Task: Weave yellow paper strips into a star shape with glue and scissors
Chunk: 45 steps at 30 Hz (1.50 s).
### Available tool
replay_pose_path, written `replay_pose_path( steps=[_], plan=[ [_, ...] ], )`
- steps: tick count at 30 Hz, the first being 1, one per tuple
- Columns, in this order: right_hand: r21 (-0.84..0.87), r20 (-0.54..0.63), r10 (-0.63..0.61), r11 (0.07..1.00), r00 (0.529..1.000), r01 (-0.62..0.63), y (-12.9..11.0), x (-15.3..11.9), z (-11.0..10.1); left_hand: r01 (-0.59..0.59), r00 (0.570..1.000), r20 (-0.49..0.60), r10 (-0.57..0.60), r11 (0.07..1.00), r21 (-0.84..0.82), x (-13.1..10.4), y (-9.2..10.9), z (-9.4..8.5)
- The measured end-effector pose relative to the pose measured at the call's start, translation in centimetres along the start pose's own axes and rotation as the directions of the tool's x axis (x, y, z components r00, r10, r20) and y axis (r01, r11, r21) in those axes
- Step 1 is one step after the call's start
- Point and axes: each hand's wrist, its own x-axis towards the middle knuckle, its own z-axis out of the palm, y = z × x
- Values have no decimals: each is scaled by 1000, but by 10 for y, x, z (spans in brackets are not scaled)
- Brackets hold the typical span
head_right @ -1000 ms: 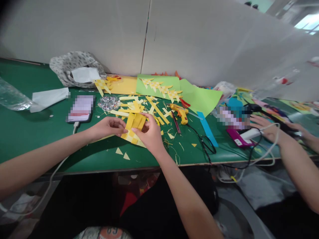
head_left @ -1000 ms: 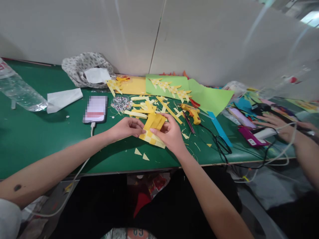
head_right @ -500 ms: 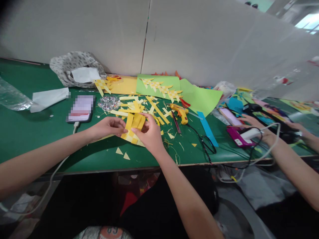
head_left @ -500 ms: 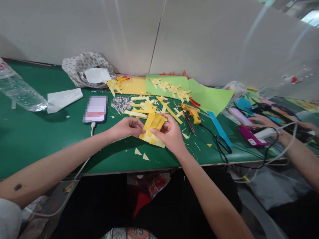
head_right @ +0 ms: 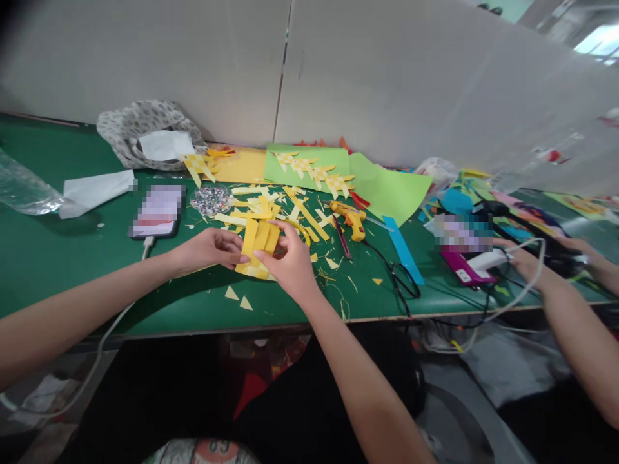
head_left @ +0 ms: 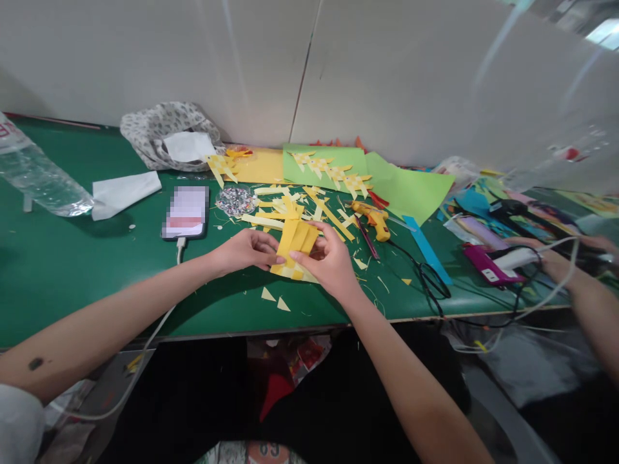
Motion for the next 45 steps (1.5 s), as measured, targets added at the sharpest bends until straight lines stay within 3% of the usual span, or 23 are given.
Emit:
replay_pose_path(
  steps=[19,26,36,45],
  plan=[
    [7,-2,9,1000,1000,-9,-1,-1,1,-21,1000,3,21,1000,5,1,-1,1],
    [33,16,19,999,1000,-20,-2,-3,5,-90,995,37,88,994,62,1,-3,1],
    [25,11,113,993,994,-113,-1,4,-9,-86,996,21,84,989,123,1,-4,-3],
    [71,-18,99,993,995,-98,-1,5,-8,-81,997,20,79,990,116,1,-6,-3]
  ],
)
